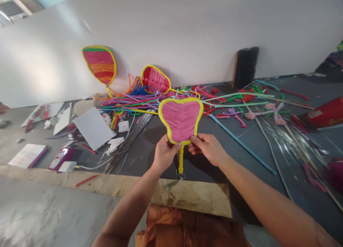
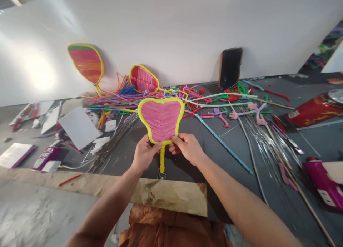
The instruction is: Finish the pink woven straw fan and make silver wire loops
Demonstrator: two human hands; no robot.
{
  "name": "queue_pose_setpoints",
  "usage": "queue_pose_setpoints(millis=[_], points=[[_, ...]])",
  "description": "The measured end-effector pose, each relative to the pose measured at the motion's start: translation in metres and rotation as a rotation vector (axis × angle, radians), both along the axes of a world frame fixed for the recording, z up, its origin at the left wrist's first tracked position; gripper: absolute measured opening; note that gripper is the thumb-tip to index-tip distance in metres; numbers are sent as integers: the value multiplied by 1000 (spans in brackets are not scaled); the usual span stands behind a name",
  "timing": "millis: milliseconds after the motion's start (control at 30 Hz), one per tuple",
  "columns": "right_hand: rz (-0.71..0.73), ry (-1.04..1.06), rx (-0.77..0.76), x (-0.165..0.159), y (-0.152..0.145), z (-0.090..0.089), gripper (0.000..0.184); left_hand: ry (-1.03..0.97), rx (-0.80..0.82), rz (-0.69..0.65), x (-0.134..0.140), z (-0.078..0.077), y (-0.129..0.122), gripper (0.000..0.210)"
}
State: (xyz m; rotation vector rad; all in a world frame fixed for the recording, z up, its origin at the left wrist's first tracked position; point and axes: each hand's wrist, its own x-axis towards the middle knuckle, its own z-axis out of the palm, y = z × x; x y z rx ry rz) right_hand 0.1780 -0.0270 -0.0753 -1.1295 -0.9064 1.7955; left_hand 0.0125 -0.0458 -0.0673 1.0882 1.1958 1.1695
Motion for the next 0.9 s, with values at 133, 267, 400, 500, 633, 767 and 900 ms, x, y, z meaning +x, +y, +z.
queue_pose_setpoints(millis=[133, 267, 400, 500, 633, 767, 900], points=[[16, 56, -7, -2, -2, 0, 34, -23, 8, 18, 1, 0, -1, 28], [108, 159, -56, -2, -4, -1, 29, -74, -23, -4, 3, 0, -2, 29], [58, 106, -88, -3, -5, -2, 27, -62, -28, -44, 6, 0, -4, 28], [78, 48, -91, -3, -5, -3, 26, -43, -22, -61, 6, 0, -4, 29], [60, 34, -59, -3, -7, -5, 27, -111, -46, -92, 3, 3, -4, 34], [26, 98, -68, -5, -9, -6, 27, -234, -90, -87, 3, 7, -3, 36], [5, 149, 6, -9, -12, -6, 28, -410, -202, -60, 5, 11, -3, 36]])
